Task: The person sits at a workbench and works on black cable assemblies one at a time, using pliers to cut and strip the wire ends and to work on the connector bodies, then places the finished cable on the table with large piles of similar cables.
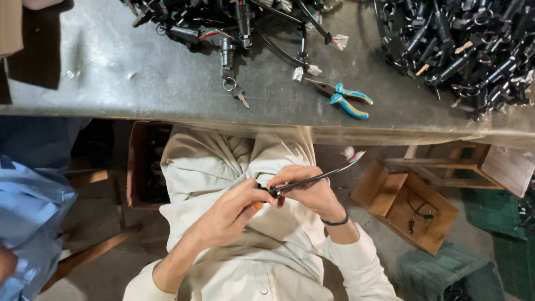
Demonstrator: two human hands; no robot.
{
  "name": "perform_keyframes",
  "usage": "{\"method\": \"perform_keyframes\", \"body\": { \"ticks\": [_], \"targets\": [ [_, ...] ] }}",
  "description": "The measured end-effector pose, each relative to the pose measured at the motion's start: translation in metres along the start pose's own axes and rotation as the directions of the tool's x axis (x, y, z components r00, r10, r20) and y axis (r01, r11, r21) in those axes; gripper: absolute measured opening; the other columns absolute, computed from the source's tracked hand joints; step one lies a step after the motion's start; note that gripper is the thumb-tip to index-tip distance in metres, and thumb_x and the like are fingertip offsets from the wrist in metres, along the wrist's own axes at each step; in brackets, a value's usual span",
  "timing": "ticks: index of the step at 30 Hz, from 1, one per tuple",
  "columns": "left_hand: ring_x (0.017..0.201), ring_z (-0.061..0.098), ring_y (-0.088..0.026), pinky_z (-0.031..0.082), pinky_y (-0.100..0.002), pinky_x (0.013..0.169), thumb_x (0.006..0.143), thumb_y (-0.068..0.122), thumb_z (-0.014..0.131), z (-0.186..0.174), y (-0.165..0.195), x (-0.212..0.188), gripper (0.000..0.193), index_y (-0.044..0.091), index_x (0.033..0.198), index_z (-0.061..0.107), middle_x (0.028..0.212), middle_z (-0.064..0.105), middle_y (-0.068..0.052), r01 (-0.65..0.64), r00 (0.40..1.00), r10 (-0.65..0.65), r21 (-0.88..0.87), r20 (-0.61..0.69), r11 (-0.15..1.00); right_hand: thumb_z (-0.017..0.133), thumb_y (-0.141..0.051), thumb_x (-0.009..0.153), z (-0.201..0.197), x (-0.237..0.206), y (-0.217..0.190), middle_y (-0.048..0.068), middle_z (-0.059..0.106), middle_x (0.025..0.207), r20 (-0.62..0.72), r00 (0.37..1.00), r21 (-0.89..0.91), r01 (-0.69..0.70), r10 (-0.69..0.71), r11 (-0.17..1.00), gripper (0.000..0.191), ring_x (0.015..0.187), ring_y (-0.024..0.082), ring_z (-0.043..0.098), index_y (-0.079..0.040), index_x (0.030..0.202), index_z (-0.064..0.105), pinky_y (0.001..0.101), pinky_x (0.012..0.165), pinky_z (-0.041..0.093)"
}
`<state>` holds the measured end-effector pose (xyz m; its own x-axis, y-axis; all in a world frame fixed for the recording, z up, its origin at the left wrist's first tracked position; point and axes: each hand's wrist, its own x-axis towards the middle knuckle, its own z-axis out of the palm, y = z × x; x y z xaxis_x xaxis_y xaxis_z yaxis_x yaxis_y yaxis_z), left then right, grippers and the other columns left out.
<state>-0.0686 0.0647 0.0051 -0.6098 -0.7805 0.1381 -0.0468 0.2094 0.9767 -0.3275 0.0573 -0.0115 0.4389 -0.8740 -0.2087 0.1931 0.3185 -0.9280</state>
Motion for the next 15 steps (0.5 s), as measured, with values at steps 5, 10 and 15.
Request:
{"method": "perform_keyframes", "body": {
  "ticks": [5,10,15],
  "targets": [
    [0.081,0.059,-0.026,0.047,-0.032,0.072,0.086,-0.006,0.057,0.011,-0.01,0.001,0.03,0.01,0.11,0.067,0.093,0.056,-0.011,0.031,1.0,-0.031,0.004,0.003,1.0,0.068,0.005,0.084,0.008,-0.001,-0.04,0.016,0.07,0.116,0.21,0.939,-0.26,0.321,-0.271,0.911,0.033,0.107,0.025,0.069,0.004,0.117,0.071,0.0361,0.093,0.057],
    [0.09,0.055,-0.02,0.048,-0.031,0.083,0.101,0.004,0.058,0.014,-0.019,-0.004,0.017,0.008,0.116,0.051,0.102,0.061,-0.008,0.042,0.999,-0.04,-0.203,0.014,0.978,0.081,0.001,0.086,0.024,-0.01,-0.063,0.008,0.073,0.112,0.255,0.917,-0.613,0.398,-0.305,0.683,0.03,0.099,0.021,0.074,-0.008,0.114,0.077,0.0311,0.085,0.061],
    [0.083,0.049,-0.01,0.046,-0.028,0.076,0.099,0.015,0.061,0.009,-0.019,-0.004,0.026,0.005,0.116,0.044,0.093,0.056,-0.002,0.265,0.964,-0.255,-0.381,0.079,0.886,0.084,-0.006,0.086,0.041,-0.015,-0.073,0.005,0.076,0.109,0.27,0.882,-0.718,0.452,-0.387,0.529,0.028,0.098,0.021,0.076,-0.009,0.112,0.074,0.0307,0.084,0.063]
  ]
}}
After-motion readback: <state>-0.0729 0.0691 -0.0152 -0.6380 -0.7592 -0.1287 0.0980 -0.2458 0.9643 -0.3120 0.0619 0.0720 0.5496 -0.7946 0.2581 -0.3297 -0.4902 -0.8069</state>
